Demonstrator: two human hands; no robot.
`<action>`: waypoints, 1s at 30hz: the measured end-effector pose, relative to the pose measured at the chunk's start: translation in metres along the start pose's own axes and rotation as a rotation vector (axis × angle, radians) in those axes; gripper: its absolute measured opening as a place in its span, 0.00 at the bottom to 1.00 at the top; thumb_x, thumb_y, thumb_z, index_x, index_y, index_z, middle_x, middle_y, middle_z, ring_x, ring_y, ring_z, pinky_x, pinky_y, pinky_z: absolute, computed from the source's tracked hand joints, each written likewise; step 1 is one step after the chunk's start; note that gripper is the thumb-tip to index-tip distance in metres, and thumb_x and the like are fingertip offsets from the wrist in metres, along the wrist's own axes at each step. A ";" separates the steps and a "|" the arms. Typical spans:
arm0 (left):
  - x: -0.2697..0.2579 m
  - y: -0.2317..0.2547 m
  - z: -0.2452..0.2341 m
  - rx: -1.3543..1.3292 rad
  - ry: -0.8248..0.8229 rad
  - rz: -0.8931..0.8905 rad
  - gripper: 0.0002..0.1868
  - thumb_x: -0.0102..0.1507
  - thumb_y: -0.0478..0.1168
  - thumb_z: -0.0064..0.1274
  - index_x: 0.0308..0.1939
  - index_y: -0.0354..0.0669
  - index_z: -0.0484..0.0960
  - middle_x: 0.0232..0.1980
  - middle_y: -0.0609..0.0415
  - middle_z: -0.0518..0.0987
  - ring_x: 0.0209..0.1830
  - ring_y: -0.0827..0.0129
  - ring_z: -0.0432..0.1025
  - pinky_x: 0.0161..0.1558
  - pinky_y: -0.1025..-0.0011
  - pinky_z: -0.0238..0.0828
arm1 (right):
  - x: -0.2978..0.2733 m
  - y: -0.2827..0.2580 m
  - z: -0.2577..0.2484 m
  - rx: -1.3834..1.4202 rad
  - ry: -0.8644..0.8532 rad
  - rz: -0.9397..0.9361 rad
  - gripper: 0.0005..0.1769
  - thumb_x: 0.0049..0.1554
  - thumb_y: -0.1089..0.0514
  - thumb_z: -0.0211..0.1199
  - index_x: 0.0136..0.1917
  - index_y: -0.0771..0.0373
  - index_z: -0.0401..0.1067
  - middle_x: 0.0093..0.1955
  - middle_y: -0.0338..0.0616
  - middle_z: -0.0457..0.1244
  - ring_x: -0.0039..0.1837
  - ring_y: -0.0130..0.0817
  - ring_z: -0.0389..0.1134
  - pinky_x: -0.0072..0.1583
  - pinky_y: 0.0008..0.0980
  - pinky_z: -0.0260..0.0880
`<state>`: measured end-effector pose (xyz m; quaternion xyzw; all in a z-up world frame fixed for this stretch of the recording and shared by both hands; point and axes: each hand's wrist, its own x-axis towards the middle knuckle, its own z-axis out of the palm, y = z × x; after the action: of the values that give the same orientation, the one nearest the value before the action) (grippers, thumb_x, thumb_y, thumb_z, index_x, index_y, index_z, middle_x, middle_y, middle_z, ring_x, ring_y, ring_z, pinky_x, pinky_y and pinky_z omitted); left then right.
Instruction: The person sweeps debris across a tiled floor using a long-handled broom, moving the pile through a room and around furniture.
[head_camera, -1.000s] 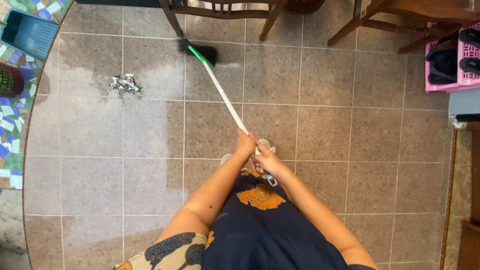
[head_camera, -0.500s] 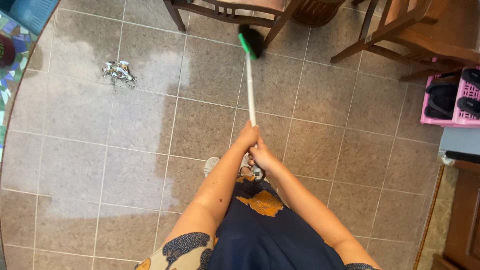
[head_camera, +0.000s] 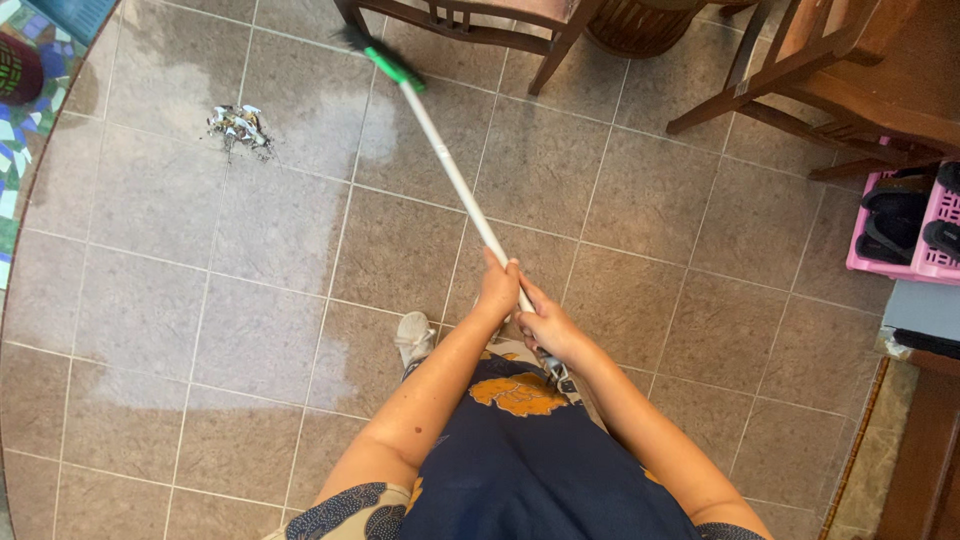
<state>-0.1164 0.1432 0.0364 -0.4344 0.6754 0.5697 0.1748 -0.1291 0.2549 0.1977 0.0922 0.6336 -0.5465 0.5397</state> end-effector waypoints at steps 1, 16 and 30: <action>-0.002 -0.001 0.003 0.012 -0.036 0.045 0.43 0.67 0.49 0.44 0.79 0.36 0.42 0.51 0.24 0.79 0.50 0.37 0.77 0.51 0.53 0.73 | -0.002 0.005 0.003 0.001 0.002 -0.006 0.48 0.57 0.69 0.49 0.84 0.43 0.40 0.33 0.33 0.56 0.27 0.23 0.56 0.30 0.27 0.59; 0.002 -0.085 -0.063 -0.099 0.022 -0.048 0.26 0.67 0.44 0.43 0.66 0.35 0.64 0.54 0.30 0.79 0.54 0.40 0.77 0.52 0.51 0.73 | 0.023 0.054 0.088 0.132 -0.098 0.122 0.47 0.58 0.67 0.47 0.84 0.37 0.40 0.30 0.34 0.53 0.26 0.22 0.54 0.28 0.25 0.58; -0.125 -0.089 -0.015 0.066 -0.106 0.154 0.42 0.66 0.50 0.44 0.78 0.36 0.47 0.48 0.25 0.80 0.48 0.37 0.77 0.49 0.50 0.74 | -0.130 0.093 0.096 0.212 0.015 -0.021 0.49 0.57 0.64 0.49 0.85 0.40 0.34 0.31 0.34 0.54 0.25 0.21 0.55 0.26 0.24 0.59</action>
<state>0.0279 0.1801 0.0768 -0.3445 0.7151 0.5810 0.1799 0.0452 0.2761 0.2619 0.1463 0.5772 -0.6156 0.5163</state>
